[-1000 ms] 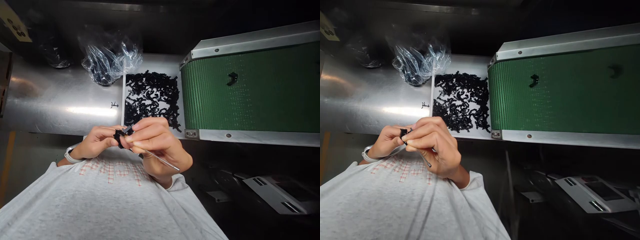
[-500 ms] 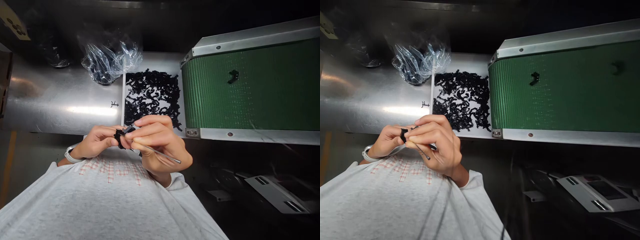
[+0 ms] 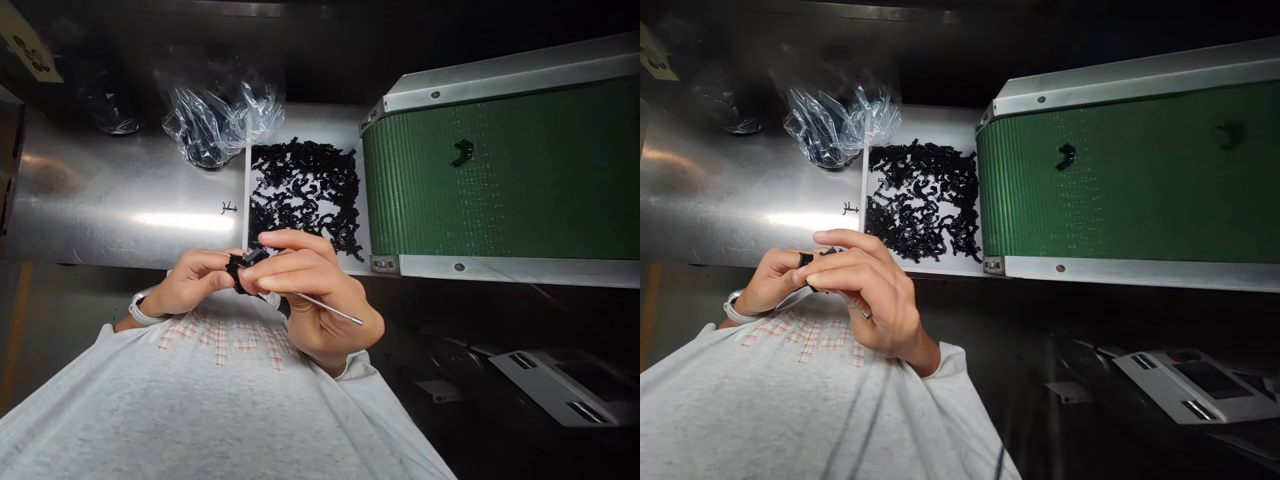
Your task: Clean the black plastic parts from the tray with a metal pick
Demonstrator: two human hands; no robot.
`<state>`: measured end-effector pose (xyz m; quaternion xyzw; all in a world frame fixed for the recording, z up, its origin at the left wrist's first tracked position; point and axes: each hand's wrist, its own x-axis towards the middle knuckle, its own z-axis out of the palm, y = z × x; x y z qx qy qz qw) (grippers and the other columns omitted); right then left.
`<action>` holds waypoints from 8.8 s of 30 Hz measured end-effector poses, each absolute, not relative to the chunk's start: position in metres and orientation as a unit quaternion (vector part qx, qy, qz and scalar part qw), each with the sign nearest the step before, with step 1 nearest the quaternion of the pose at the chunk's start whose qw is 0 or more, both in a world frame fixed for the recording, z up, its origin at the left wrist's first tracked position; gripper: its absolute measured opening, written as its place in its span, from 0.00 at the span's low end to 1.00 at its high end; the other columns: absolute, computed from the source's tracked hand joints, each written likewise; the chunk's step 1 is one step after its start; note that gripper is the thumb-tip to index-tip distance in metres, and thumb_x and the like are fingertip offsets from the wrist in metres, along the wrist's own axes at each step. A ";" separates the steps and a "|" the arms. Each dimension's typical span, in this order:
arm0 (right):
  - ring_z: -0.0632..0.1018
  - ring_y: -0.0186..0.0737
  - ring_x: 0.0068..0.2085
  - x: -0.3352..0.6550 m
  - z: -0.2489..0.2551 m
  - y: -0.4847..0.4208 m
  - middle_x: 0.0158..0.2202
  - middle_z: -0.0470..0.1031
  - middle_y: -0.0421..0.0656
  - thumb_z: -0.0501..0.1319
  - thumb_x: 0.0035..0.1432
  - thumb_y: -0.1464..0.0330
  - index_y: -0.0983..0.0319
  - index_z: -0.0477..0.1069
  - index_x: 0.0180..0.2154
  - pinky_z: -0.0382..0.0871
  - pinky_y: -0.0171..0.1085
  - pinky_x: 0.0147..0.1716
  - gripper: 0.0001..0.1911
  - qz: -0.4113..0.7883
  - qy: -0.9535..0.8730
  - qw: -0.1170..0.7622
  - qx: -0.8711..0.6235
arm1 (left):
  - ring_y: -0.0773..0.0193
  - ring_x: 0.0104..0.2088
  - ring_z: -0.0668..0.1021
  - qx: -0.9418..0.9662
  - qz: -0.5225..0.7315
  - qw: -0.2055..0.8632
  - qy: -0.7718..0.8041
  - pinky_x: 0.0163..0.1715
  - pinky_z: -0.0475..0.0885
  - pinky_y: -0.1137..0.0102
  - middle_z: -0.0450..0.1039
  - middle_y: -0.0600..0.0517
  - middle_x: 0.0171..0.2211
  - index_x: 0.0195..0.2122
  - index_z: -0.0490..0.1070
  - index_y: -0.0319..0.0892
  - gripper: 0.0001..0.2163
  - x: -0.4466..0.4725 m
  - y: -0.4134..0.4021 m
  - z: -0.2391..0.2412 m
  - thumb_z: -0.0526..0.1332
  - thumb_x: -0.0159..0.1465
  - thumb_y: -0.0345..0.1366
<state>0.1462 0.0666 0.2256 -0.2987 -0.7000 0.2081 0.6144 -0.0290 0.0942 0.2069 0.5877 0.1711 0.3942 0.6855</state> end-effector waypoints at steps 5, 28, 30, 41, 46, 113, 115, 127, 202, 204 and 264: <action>0.85 0.42 0.36 0.146 0.230 0.067 0.34 0.85 0.40 0.57 0.69 0.72 0.57 0.77 0.42 0.82 0.47 0.40 0.09 0.187 -0.683 0.636 -0.306 | 0.56 0.40 0.82 0.555 0.385 0.718 0.168 0.45 0.75 0.62 0.83 0.47 0.32 0.38 0.82 0.43 0.13 -0.031 0.090 0.204 0.59 0.71 0.42; 0.72 0.26 0.25 0.155 0.244 0.074 0.27 0.70 0.36 0.65 0.65 0.62 0.62 0.68 0.32 0.65 0.26 0.21 0.12 0.625 -0.577 0.386 -0.356 | 0.60 0.24 0.78 0.455 0.209 0.858 0.116 0.30 0.72 0.65 0.79 0.44 0.22 0.25 0.76 0.41 0.21 -0.032 0.096 0.198 0.61 0.66 0.53; 0.75 0.28 0.26 0.158 0.243 0.075 0.29 0.73 0.37 0.62 0.67 0.62 0.62 0.69 0.35 0.69 0.28 0.22 0.11 0.660 -0.559 0.368 -0.341 | 0.58 0.26 0.80 0.439 0.213 0.865 0.116 0.36 0.75 0.62 0.78 0.45 0.22 0.24 0.75 0.42 0.21 -0.032 0.096 0.197 0.61 0.65 0.53; 0.74 0.38 0.35 0.162 0.236 0.066 0.31 0.72 0.40 0.58 0.70 0.61 0.54 0.82 0.40 0.69 0.38 0.32 0.13 0.277 -0.570 0.610 -0.476 | 0.53 0.32 0.82 0.412 0.260 0.863 0.137 0.43 0.76 0.58 0.74 0.48 0.18 0.22 0.71 0.45 0.22 -0.030 0.098 0.196 0.61 0.64 0.56; 0.79 0.37 0.29 0.159 0.239 0.061 0.28 0.80 0.39 0.62 0.67 0.70 0.56 0.81 0.43 0.72 0.38 0.25 0.09 0.174 -0.616 0.637 -0.429 | 0.54 0.30 0.81 0.390 0.284 0.861 0.159 0.46 0.77 0.54 0.71 0.51 0.16 0.21 0.70 0.45 0.22 -0.030 0.098 0.195 0.63 0.62 0.57; 0.84 0.34 0.32 0.142 0.235 0.059 0.32 0.85 0.41 0.60 0.68 0.76 0.64 0.76 0.34 0.78 0.37 0.33 0.08 0.078 -0.691 0.600 -0.396 | 0.51 0.42 0.84 0.456 0.352 0.790 0.211 0.52 0.75 0.52 0.81 0.45 0.27 0.25 0.75 0.42 0.21 -0.033 0.090 0.206 0.61 0.66 0.53; 0.83 0.34 0.31 0.140 0.234 0.061 0.30 0.84 0.40 0.62 0.67 0.74 0.64 0.75 0.33 0.78 0.37 0.32 0.08 0.067 -0.678 0.613 -0.400 | 0.52 0.40 0.84 0.456 0.352 0.792 0.203 0.51 0.75 0.53 0.80 0.46 0.26 0.25 0.75 0.42 0.21 -0.033 0.090 0.206 0.61 0.67 0.53; 0.83 0.36 0.31 0.142 0.231 0.064 0.30 0.84 0.41 0.64 0.65 0.75 0.64 0.75 0.32 0.76 0.38 0.30 0.06 0.083 -0.667 0.633 -0.385 | 0.62 0.25 0.78 0.451 0.376 0.773 0.239 0.41 0.77 0.60 0.78 0.49 0.22 0.23 0.75 0.42 0.21 -0.034 0.088 0.205 0.64 0.65 0.53; 0.82 0.35 0.28 0.150 0.240 0.054 0.31 0.85 0.37 0.63 0.65 0.78 0.57 0.78 0.36 0.76 0.40 0.26 0.11 0.115 -0.654 0.616 -0.423 | 0.51 0.42 0.85 0.399 0.393 0.802 0.206 0.59 0.73 0.46 0.77 0.50 0.22 0.28 0.79 0.45 0.16 -0.031 0.087 0.202 0.63 0.66 0.50; 0.82 0.35 0.28 0.150 0.240 0.053 0.31 0.85 0.37 0.63 0.64 0.79 0.57 0.78 0.36 0.76 0.40 0.26 0.11 0.112 -0.657 0.618 -0.417 | 0.50 0.43 0.84 0.401 0.394 0.802 0.203 0.59 0.72 0.46 0.77 0.50 0.22 0.28 0.79 0.45 0.16 -0.031 0.087 0.201 0.63 0.66 0.50; 0.83 0.36 0.27 0.154 0.231 0.060 0.31 0.86 0.40 0.62 0.65 0.75 0.59 0.78 0.37 0.72 0.37 0.22 0.07 0.219 -0.638 0.639 -0.369 | 0.65 0.33 0.82 0.489 0.385 0.770 0.141 0.50 0.77 0.63 0.85 0.49 0.35 0.37 0.82 0.46 0.14 -0.034 0.089 0.206 0.58 0.72 0.43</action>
